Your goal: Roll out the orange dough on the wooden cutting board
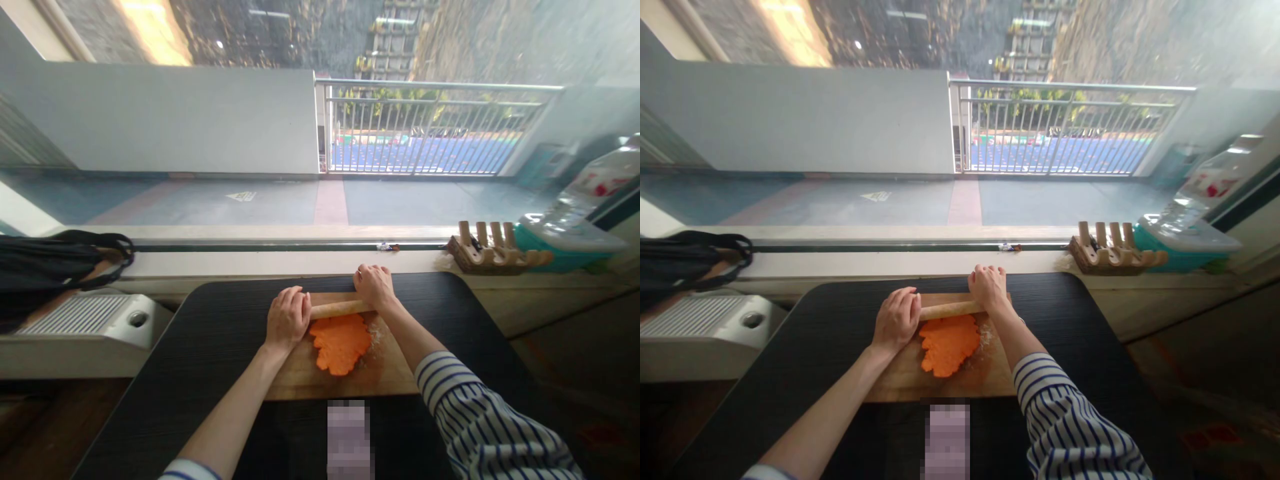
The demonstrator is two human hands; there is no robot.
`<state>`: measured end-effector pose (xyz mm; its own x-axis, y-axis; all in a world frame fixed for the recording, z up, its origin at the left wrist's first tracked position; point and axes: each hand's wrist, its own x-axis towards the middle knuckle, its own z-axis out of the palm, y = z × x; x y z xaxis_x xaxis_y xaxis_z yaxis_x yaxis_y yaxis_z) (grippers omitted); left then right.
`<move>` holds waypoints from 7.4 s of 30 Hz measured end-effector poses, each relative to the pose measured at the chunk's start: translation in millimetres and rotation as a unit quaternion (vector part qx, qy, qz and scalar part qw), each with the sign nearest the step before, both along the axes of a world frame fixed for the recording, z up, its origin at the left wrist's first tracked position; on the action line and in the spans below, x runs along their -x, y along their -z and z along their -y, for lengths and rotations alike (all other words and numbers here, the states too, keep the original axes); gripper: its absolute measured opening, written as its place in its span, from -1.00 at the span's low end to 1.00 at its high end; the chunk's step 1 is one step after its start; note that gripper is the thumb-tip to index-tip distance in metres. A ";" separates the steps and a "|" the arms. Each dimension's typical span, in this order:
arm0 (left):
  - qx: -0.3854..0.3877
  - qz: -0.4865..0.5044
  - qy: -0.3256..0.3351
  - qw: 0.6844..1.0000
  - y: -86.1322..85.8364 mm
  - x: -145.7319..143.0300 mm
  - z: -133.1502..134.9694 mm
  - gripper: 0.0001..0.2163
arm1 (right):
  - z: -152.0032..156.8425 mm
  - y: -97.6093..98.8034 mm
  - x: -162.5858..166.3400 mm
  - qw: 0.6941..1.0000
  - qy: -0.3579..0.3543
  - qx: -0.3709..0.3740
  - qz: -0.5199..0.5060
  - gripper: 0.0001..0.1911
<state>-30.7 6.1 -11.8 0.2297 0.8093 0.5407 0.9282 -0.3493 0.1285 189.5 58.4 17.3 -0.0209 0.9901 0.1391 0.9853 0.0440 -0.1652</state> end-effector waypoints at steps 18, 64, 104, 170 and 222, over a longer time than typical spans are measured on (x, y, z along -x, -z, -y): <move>0.057 -0.004 -0.038 0.998 -17.0 -21.5 70.1 -0.58 | 77.1 2.8 -39.2 0.982 -0.152 -0.020 -0.107 -0.71; 0.019 -0.038 -0.006 0.999 5.5 -32.1 103.4 -0.59 | 144.2 28.4 -32.4 0.990 -0.080 -0.113 0.007 -0.65; 0.059 0.016 -0.002 0.998 6.1 -30.3 94.3 -0.38 | 90.5 13.6 -29.2 0.994 -0.094 -0.052 -0.027 -0.64; 0.097 0.041 -0.079 0.991 -4.1 -18.9 -9.7 -0.47 | 14.2 5.0 -4.3 0.998 0.017 -0.060 -0.030 -0.75; 0.082 0.017 -0.087 0.993 -7.8 -20.2 -7.7 -0.61 | 52.7 12.0 -18.7 0.998 -0.051 -0.029 -0.022 -0.66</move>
